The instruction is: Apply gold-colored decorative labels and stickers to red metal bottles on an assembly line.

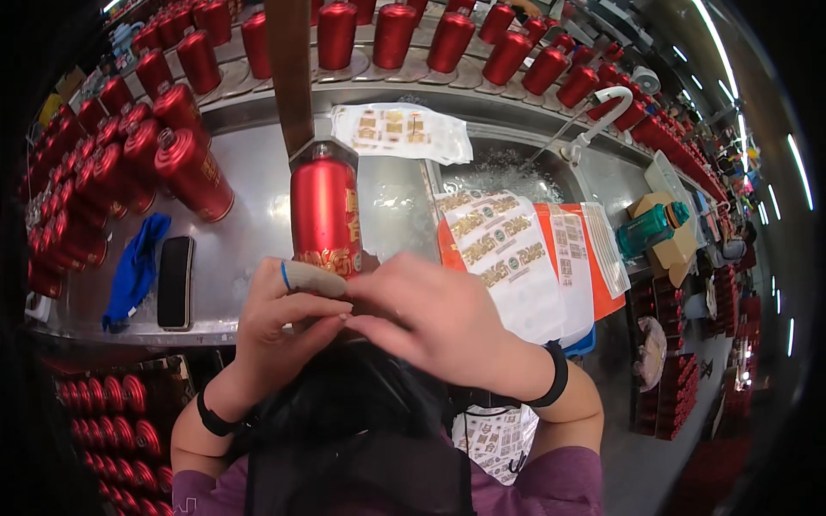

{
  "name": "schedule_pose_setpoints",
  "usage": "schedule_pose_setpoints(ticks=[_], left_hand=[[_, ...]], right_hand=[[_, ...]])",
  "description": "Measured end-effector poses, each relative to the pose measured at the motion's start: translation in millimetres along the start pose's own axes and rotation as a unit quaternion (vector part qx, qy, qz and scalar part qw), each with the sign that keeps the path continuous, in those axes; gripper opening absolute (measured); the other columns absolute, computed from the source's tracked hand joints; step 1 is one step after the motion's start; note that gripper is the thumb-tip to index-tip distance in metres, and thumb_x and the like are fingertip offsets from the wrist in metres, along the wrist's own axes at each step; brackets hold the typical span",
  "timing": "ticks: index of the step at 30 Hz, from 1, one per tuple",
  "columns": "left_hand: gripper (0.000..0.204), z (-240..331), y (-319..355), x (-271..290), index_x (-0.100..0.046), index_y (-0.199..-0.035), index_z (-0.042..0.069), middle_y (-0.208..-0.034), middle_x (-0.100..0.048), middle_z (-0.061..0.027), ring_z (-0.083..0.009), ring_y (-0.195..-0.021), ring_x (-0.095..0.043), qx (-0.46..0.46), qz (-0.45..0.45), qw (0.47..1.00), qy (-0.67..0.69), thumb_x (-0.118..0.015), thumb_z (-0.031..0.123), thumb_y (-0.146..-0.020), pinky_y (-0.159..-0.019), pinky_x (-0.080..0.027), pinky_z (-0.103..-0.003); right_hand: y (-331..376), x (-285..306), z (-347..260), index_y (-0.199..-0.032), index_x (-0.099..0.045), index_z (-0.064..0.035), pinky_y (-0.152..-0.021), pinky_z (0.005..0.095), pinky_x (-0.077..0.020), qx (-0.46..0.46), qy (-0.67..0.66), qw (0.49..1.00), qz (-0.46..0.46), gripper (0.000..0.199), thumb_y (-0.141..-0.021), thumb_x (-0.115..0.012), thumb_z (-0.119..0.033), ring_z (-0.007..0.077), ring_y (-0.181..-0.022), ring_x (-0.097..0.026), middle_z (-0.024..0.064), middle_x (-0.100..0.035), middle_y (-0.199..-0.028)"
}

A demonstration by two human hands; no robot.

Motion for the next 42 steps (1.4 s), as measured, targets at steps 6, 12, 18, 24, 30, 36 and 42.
schedule_pose_setpoints(ticks=[6,12,18,24,30,36,42], left_hand=[[0.022,-13.0,13.6,3.4,-0.077,-0.094,0.017,-0.117,-0.064,-0.0033,-0.0214,-0.102,-0.048,0.063,0.027,0.995,0.067,-0.085,0.010,-0.075,-0.086,-0.042,-0.031],[0.020,-35.1,30.8,5.3,-0.079,-0.094,0.016,-0.119,-0.064,-0.0045,-0.0211,-0.102,-0.050,0.139,0.043,0.979,0.146,-0.084,0.009,-0.075,-0.090,-0.043,-0.032],[0.015,-71.6,54.9,-1.9,-0.078,-0.092,0.013,-0.120,-0.064,-0.0054,-0.0217,-0.106,-0.051,0.207,0.071,0.971,0.101,-0.082,0.010,-0.077,-0.094,-0.041,-0.033],[0.012,-81.4,61.9,-3.5,-0.076,-0.091,0.014,-0.128,-0.059,-0.0072,-0.0238,-0.111,-0.046,0.230,0.091,0.968,0.037,-0.081,0.015,-0.080,-0.101,-0.036,-0.034],[0.012,-84.5,64.9,-3.7,-0.074,-0.090,0.013,-0.124,-0.059,-0.0079,-0.0240,-0.109,-0.047,0.228,0.100,0.968,0.037,-0.081,0.016,-0.081,-0.101,-0.035,-0.035],[0.014,-89.0,67.5,-7.6,-0.073,-0.088,0.012,-0.105,-0.057,-0.0068,-0.0239,-0.104,-0.047,0.239,0.095,0.965,0.048,-0.082,0.017,-0.080,-0.103,-0.035,-0.035],[0.012,-89.0,66.9,-7.3,-0.072,-0.087,0.012,-0.099,-0.057,-0.0061,-0.0232,-0.102,-0.046,0.237,0.104,0.965,0.042,-0.082,0.017,-0.081,-0.097,-0.036,-0.033]], right_hand=[[26.4,-71.2,46.9,-0.117,-0.067,-0.0054,-0.058,0.0214,-0.0375,-0.253,-0.434,0.864,-0.044,0.036,-0.083,-0.080,-0.009,0.0019,-0.061,-0.048,-0.0027,-0.062,-0.089],[29.2,-81.1,50.3,-0.099,-0.073,-0.0025,-0.056,0.0219,-0.0363,-0.261,-0.442,0.857,-0.042,0.013,-0.088,-0.075,-0.009,0.0017,-0.061,-0.047,-0.0041,-0.057,-0.067],[31.1,-78.8,78.3,-0.092,-0.073,0.0003,-0.062,0.0209,-0.0421,-0.329,-0.350,0.875,-0.068,0.007,-0.089,-0.073,-0.005,0.0034,-0.066,-0.056,0.0000,-0.064,-0.077],[29.3,-91.5,96.8,-0.084,-0.070,-0.0027,-0.057,0.0227,-0.0376,-0.332,-0.315,0.889,-0.025,0.017,-0.086,-0.078,-0.018,0.0040,-0.063,-0.047,-0.0013,-0.057,-0.080],[34.1,-97.8,103.4,-0.084,-0.070,-0.0031,-0.057,0.0225,-0.0365,-0.338,-0.331,0.881,-0.023,0.016,-0.086,-0.078,-0.017,0.0034,-0.062,-0.045,-0.0021,-0.055,-0.081],[34.3,-96.1,101.2,-0.084,-0.068,-0.0034,-0.058,0.0204,-0.0329,-0.345,-0.327,0.880,-0.025,0.009,-0.089,-0.074,-0.008,0.0004,-0.063,-0.042,-0.0063,-0.053,-0.077],[36.9,-99.5,106.2,-0.084,-0.070,-0.0030,-0.056,0.0215,-0.0351,-0.362,-0.345,0.865,-0.025,0.015,-0.087,-0.077,-0.016,0.0019,-0.061,-0.043,-0.0039,-0.055,-0.077]])
Point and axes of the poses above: each hand's wrist, its own y-axis away from the middle knuckle, its own x-axis out of the back of the hand, z = x × y, the point moved 9 cm from there along -y, towards the middle knuckle
